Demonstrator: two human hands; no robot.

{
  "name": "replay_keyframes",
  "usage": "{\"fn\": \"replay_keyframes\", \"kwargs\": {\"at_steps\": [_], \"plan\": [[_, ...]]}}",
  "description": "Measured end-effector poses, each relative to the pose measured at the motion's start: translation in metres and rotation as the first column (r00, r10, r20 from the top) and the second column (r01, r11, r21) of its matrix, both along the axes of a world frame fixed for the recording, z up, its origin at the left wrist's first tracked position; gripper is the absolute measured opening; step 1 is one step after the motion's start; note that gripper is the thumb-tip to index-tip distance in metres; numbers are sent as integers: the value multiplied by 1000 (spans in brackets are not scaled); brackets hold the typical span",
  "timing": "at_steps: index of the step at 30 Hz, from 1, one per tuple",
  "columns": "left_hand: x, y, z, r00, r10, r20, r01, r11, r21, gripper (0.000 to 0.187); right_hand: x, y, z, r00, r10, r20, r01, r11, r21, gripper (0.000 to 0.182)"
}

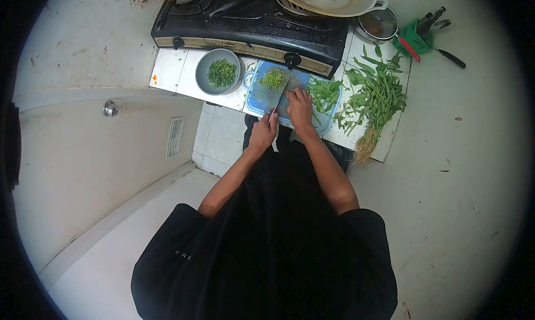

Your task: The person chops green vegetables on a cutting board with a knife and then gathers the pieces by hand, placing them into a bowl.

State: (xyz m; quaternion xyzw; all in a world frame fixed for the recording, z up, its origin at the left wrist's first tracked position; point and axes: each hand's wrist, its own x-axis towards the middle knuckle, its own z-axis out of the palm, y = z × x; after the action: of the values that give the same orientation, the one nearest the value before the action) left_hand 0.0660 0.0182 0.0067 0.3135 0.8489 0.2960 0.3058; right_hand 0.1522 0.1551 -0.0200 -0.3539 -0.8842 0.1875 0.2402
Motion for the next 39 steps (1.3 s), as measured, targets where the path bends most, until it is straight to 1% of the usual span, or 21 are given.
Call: {"fn": "replay_keyframes", "kwargs": {"at_steps": [2, 3, 6, 8, 12, 18, 20, 27, 29, 33, 35, 39], "plan": [[0, -12, 3, 1000, -16, 14, 17, 997, -72, 49, 1, -1, -1, 1000, 0, -1, 0, 1000, 15, 22], [-1, -12, 4, 1000, -17, 12, 18, 997, -73, 49, 0, -1, -2, 1000, 4, -2, -4, 1000, 29, 22], [-6, -9, 5, 998, 18, 58, -15, 999, -45, 48, 1, -1, -3, 1000, 19, 5, -20, 999, 27, 23], [-8, -5, 6, 996, 17, 88, -20, 999, 37, 49, 3, 0, -1, 1000, 28, 10, -29, 999, 34, 24], [-6, -5, 14, 996, -7, 94, 2, 999, 47, 49, 3, 0, 0, 999, 38, -7, -38, 999, 39, 27], [-3, -5, 11, 995, -25, 101, 24, 1000, 16, 48, 4, 1, -2, 999, 32, -24, -31, 998, 58, 25], [-2, -3, 10, 998, -25, 62, 26, 1000, -12, 48, 4, 1, -2, 999, 28, -24, -27, 998, 48, 24], [3, 1, 14, 1000, -15, 26, 17, 999, -45, 49, 3, 1, -4, 1000, 29, -11, -29, 999, 29, 24], [4, 0, 19, 999, -33, -15, 31, 996, -78, 48, 4, 2, -5, 999, 32, -3, -32, 999, 21, 25], [6, -3, 21, 999, -34, -23, 33, 997, -76, 47, 4, 1, -5, 1000, 25, 17, -25, 1000, 13, 24], [8, -3, 22, 997, -41, -68, 34, 995, -99, 47, 4, 2, -6, 1000, 25, 16, -25, 1000, 16, 23], [9, -2, 24, 993, -59, -101, 46, 991, -126, 48, 4, 1, -6, 999, 11, 40, -12, 1000, 23, 21]]}}
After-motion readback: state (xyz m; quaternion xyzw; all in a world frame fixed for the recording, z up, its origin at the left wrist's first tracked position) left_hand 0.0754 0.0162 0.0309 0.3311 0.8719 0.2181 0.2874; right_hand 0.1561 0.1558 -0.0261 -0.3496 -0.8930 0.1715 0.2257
